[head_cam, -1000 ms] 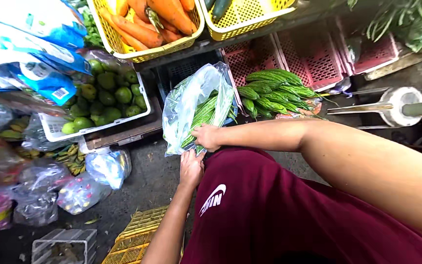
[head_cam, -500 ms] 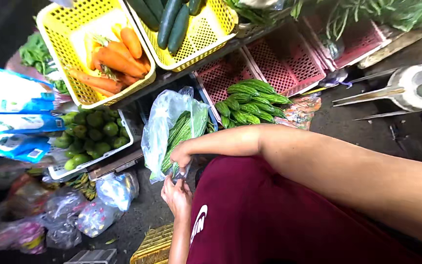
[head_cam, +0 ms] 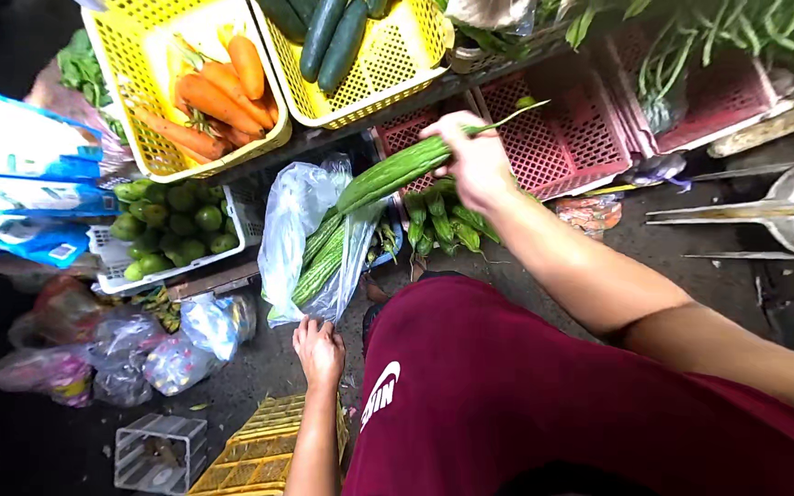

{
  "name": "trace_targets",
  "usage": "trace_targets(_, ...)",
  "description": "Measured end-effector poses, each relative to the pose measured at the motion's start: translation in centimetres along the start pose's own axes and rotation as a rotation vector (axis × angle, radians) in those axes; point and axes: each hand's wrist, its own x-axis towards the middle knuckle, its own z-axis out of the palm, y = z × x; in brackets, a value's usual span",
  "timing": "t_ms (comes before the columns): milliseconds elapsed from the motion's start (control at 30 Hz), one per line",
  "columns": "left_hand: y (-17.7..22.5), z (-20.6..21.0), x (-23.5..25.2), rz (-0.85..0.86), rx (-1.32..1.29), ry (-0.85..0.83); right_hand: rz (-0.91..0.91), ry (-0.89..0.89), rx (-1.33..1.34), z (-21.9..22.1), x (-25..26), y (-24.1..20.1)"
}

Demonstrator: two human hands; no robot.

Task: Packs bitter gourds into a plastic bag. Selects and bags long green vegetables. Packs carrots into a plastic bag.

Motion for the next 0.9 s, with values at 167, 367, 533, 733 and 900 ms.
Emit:
trace_targets(167, 0.4, 0.8, 0.3, -0.009, 0.022, -0.045, 0.044, 0.172, -0.043, -6.2, 2.1, -2.5)
trace_targets(367, 0.8, 0.5, 1.1, -0.017, 0.028, -0.036, 0.213, 0.194, -0.502, -7.7, 5.0, 8.6)
trace_targets(533, 1.0, 0.3, 0.4, -0.044, 0.012, -0.016, 0.090, -0.176, -1.107, -8.9, 4.7, 14.4)
trace_targets(733, 0.8, 0.1, 0.3, -0.059, -0.013, -0.007, 0.129, -0.514, -1.425, -8.2, 5.5, 11.4)
trace_targets(900, 0.4, 0.1, 0.7, -0.051, -0.051, 0.013, 0.175, -0.676, -1.524, -7.4, 4.3, 9.9)
